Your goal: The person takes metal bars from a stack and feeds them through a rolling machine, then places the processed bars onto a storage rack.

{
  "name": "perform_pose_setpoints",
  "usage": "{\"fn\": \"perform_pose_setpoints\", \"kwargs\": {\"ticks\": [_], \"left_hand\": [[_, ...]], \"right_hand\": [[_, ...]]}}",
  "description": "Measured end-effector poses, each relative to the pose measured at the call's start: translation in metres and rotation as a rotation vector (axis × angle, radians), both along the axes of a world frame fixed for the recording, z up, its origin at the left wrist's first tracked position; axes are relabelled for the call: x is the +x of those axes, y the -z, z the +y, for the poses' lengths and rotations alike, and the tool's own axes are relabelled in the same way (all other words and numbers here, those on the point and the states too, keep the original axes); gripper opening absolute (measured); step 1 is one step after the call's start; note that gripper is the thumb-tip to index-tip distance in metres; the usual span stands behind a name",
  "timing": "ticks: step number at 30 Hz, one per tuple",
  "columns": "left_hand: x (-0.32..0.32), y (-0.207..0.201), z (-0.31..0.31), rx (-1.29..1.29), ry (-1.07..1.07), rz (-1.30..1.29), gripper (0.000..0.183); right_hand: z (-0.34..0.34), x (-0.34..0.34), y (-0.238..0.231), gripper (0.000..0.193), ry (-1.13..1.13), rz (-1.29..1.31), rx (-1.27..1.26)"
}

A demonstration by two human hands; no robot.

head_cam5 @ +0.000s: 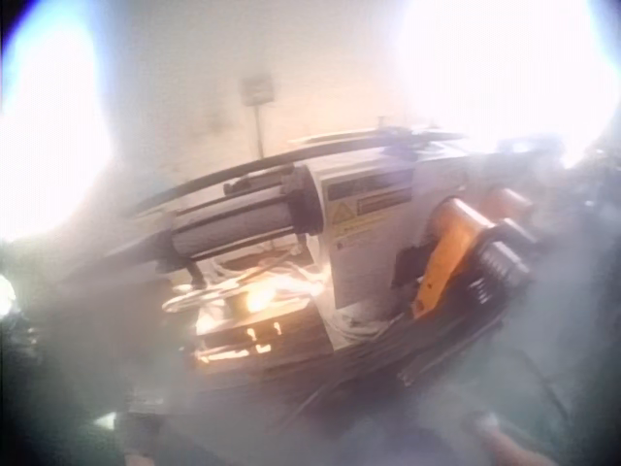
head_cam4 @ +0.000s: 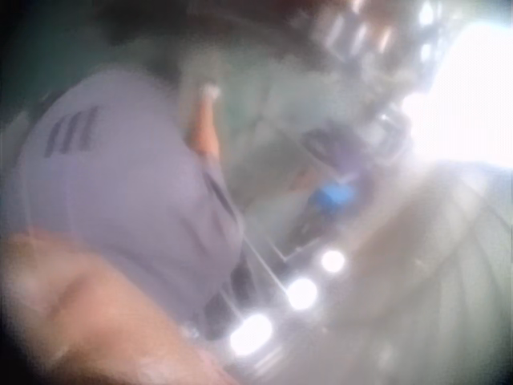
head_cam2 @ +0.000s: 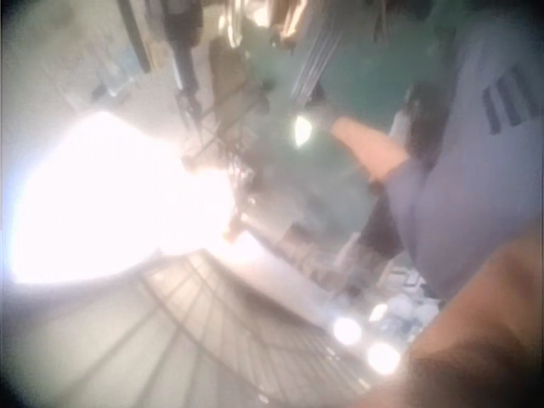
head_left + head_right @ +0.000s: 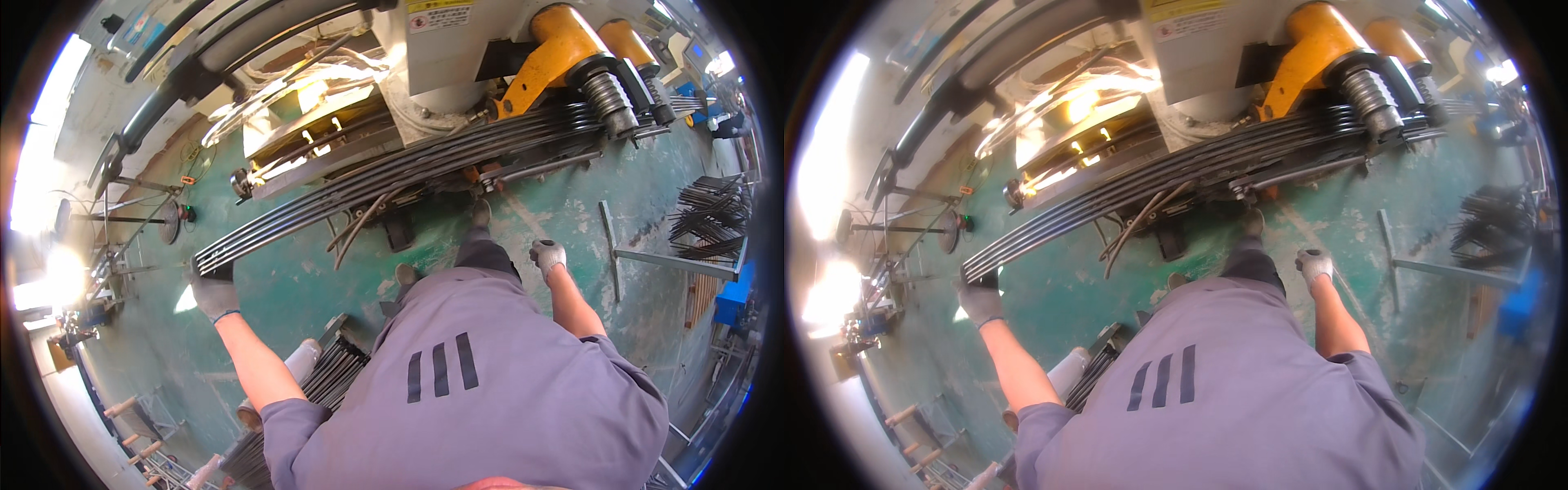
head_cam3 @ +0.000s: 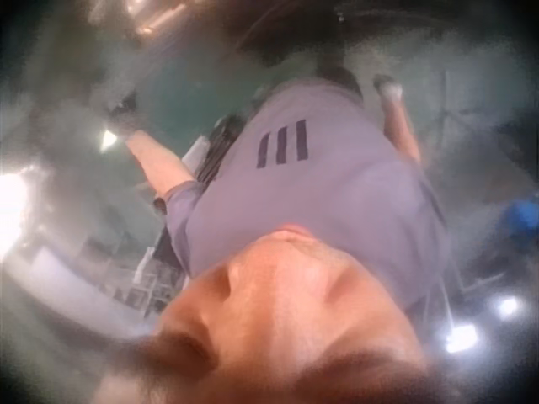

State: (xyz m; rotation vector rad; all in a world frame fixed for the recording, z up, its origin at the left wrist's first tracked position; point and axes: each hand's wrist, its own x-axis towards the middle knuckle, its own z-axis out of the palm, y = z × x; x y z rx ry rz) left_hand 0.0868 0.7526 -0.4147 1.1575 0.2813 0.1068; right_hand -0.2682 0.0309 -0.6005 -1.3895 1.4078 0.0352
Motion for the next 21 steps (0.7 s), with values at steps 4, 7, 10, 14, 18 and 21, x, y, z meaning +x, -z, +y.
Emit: {"fn": "perform_pose_setpoints", "kwargs": {"ticks": [4,7,10,14,18,21], "left_hand": [[-0.009,-0.022,-0.101,-0.298,-0.41,0.078,0.068],[-0.027,0.042,-0.127,-0.414,-0.387,0.125,0.067],[-0.057,0.111,-0.203,-0.647,-0.342,0.31,0.068],[-0.081,0.13,-0.367,-2.885,-0.516,0.836,0.038],[-0.07,0.119,-0.459,-4.147,-1.361,1.124,0.023],[-0.077,0.133,-0.449,-4.081,-1.368,1.022,0.024]], "right_hand": [[-0.057,0.016,0.013,0.025,-0.01,-0.028,0.022],[-0.108,0.029,0.036,0.026,-0.048,-0.009,0.06],[-0.168,0.03,0.071,0.024,-0.157,0.083,0.023],[-0.228,0.058,0.071,0.023,-0.405,0.079,-0.136],[-0.266,0.061,0.059,0.025,-0.393,0.158,-0.051],[-0.277,0.071,0.055,0.026,-0.416,0.146,-0.022]]}}
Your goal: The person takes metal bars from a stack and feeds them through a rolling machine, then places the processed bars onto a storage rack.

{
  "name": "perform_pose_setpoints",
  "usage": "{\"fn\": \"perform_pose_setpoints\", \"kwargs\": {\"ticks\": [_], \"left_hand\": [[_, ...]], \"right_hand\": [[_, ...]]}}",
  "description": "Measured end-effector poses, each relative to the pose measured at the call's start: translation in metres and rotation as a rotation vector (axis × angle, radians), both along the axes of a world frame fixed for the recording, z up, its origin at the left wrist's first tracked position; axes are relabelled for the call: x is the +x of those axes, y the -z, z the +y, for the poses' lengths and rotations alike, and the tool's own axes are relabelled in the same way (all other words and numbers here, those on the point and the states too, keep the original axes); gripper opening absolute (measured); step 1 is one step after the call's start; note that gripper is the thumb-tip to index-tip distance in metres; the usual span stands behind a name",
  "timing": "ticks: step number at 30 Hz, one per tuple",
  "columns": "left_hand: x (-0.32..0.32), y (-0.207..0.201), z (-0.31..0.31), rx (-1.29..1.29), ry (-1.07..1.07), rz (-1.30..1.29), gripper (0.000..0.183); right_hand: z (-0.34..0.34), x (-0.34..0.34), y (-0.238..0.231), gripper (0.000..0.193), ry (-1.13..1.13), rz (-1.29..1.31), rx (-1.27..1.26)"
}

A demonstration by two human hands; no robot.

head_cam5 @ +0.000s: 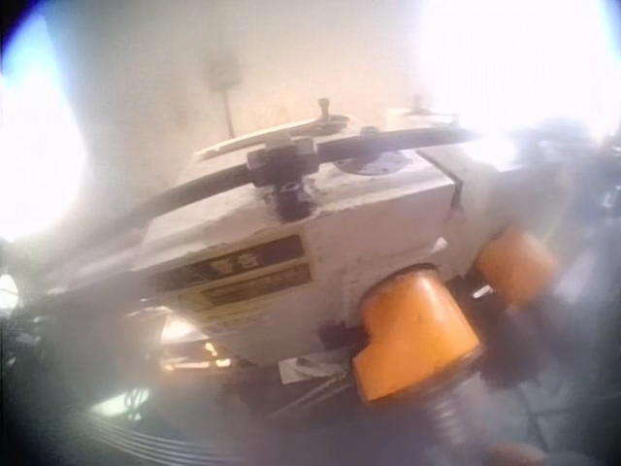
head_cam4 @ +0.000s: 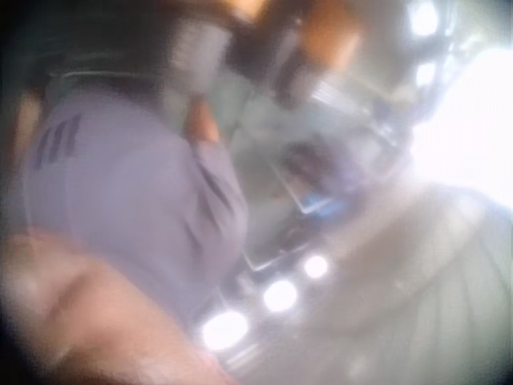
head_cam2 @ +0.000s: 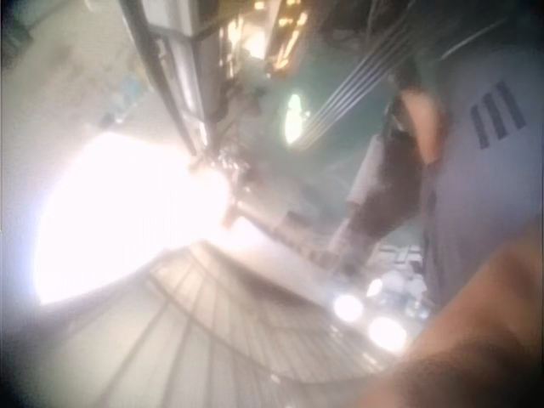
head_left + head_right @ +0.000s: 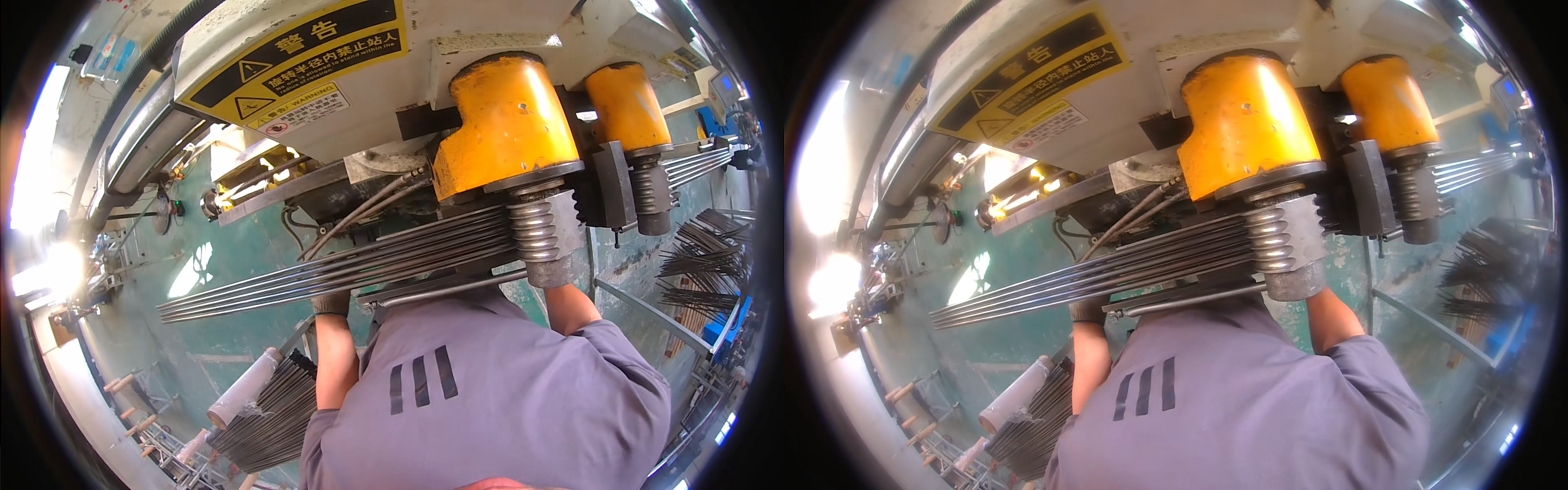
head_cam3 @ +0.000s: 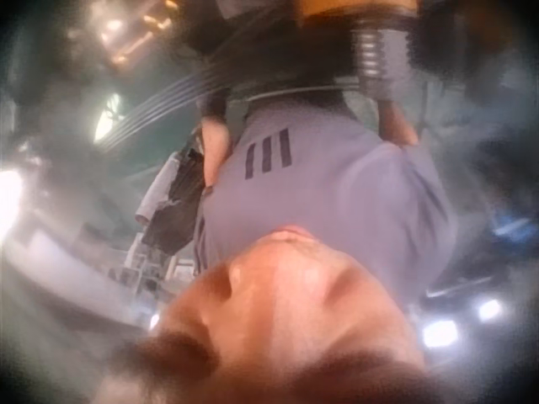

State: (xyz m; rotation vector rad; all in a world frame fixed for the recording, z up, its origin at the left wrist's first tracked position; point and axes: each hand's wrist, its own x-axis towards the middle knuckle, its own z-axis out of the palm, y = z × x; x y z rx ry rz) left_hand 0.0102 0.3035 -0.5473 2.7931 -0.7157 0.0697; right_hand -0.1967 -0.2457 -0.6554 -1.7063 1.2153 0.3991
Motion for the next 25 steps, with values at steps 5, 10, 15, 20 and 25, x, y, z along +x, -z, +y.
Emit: {"fn": "perform_pose_setpoints", "kwargs": {"ticks": [5,10,15,20,25], "left_hand": [[0.017,0.016,0.019,-0.353,-0.091,0.266,0.025],[0.024,-0.009,-0.007,-1.858,-0.744,1.39,0.03],[0.013,0.045,0.011,-1.581,-0.327,1.388,0.043],[0.018,0.008,0.005,-1.653,-0.574,1.514,0.037],[0.039,0.038,0.037,-1.8,0.038,1.576,0.049]], "right_hand": [[0.036,-0.004,0.006,0.029,0.011,-0.045,0.014],[0.096,-0.068,-0.004,0.029,0.104,0.034,-0.036],[0.159,-0.121,-0.072,0.029,0.248,0.15,-0.06],[0.197,-0.198,-0.068,0.028,0.494,0.146,0.075],[0.171,-0.178,-0.061,0.024,0.399,0.078,-0.099]]}}
